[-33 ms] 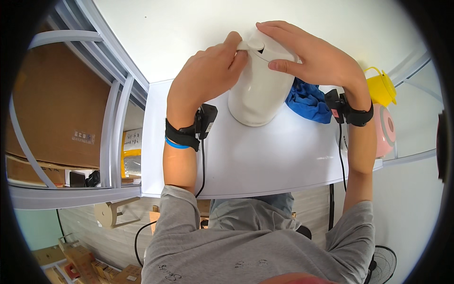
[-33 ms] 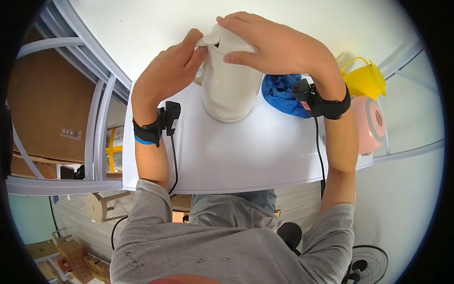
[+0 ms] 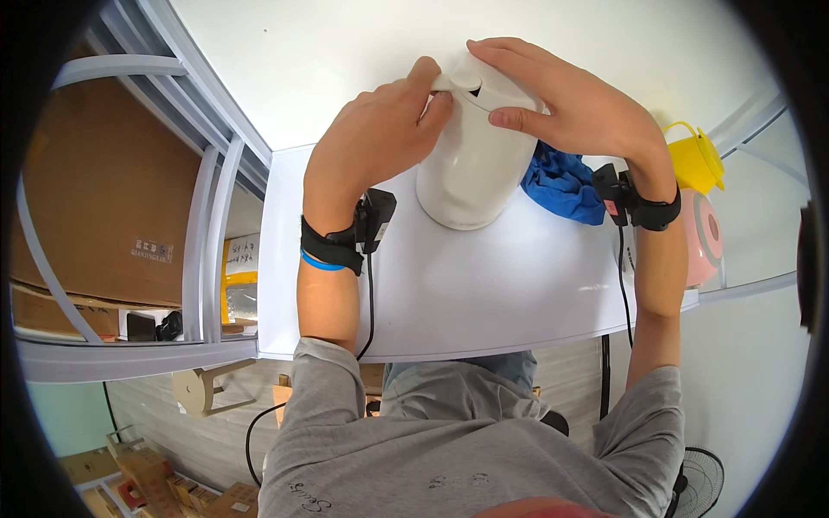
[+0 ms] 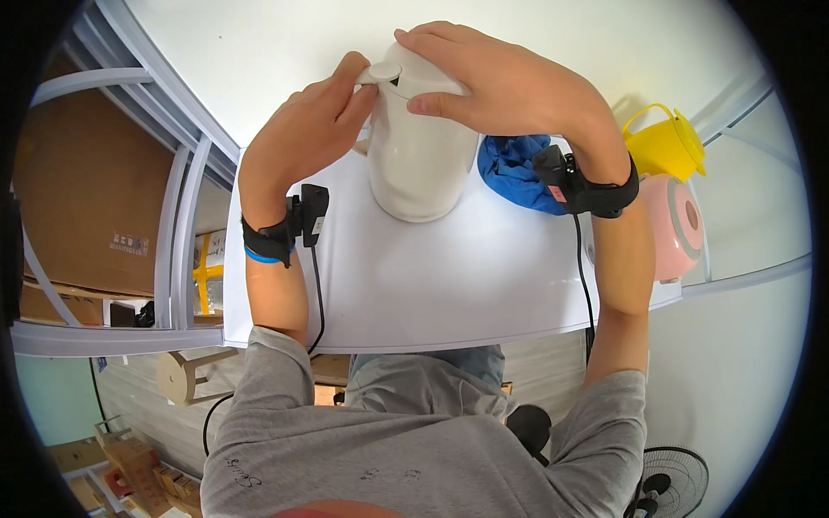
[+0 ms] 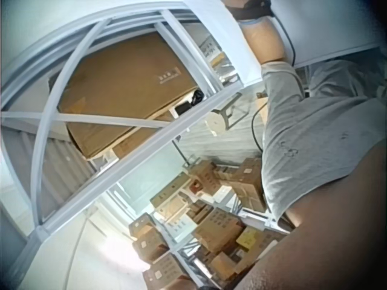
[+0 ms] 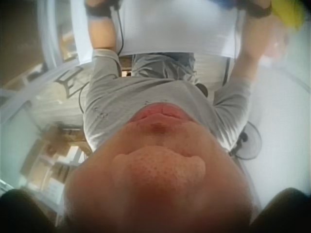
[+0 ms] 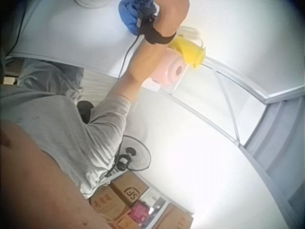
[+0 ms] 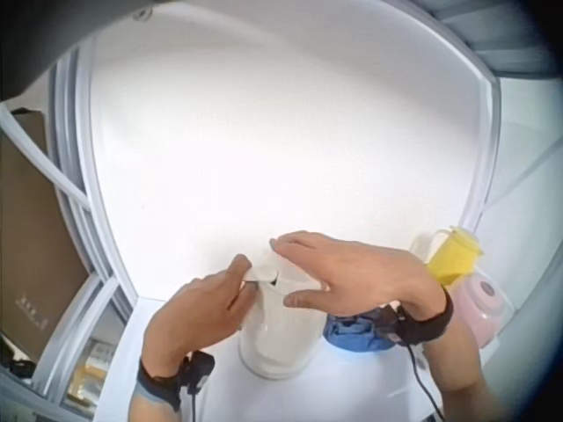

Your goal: The person wipes the exterior of a pink appliance and a white kettle using a blue cloth. They rotate each item to clean multiple sides, then open the kettle lid to wipe the rim before closing it and placing both items back on the counter.

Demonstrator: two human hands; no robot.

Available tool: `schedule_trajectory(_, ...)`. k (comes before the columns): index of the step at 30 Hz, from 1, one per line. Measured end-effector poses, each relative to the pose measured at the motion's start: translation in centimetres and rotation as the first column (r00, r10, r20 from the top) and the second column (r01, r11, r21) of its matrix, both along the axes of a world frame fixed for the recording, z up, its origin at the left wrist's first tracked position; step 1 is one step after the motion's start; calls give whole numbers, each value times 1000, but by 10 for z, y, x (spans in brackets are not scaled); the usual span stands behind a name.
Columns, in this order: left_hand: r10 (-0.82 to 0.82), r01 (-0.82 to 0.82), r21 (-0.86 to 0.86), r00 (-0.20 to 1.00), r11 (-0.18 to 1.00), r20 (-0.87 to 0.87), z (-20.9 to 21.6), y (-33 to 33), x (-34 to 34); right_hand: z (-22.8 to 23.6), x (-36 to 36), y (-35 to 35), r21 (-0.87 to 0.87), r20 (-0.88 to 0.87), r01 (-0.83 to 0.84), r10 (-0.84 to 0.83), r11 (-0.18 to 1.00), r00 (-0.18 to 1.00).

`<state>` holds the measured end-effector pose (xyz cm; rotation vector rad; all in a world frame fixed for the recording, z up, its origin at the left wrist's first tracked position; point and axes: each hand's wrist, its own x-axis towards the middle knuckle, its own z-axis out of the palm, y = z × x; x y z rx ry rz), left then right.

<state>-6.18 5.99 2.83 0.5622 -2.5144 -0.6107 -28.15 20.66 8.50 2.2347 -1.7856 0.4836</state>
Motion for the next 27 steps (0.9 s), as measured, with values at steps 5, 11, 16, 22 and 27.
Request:
schedule_trajectory(5, 15, -15, -7, 1000, 1000, -10, -1, 4, 1, 8, 13, 4, 73, 28, 186, -188, 980, 982)
schedule_trajectory(11, 20, -20, -13, 1000, 1000, -14, -1, 4, 1, 7, 36, 5, 48, 68, 336, -338, 941, 939)
schedule_trajectory(16, 17, -17, 3, 1000, 1000, -1, 1, 4, 1, -3, 36, 9, 8, 36, 288, -289, 957, 957)
schedule_trajectory(22, 11, -10, -66, 1000, 998, 9, 1, 1, 2, -15, 13, 16, -11, -30, 159, -159, 987, 987)
schedule_trajectory(27, 9, -16, -137, 999, 990, -51, -8, -1, 0, -12, 9, 18, 107, 71, 133, -141, 985, 988)
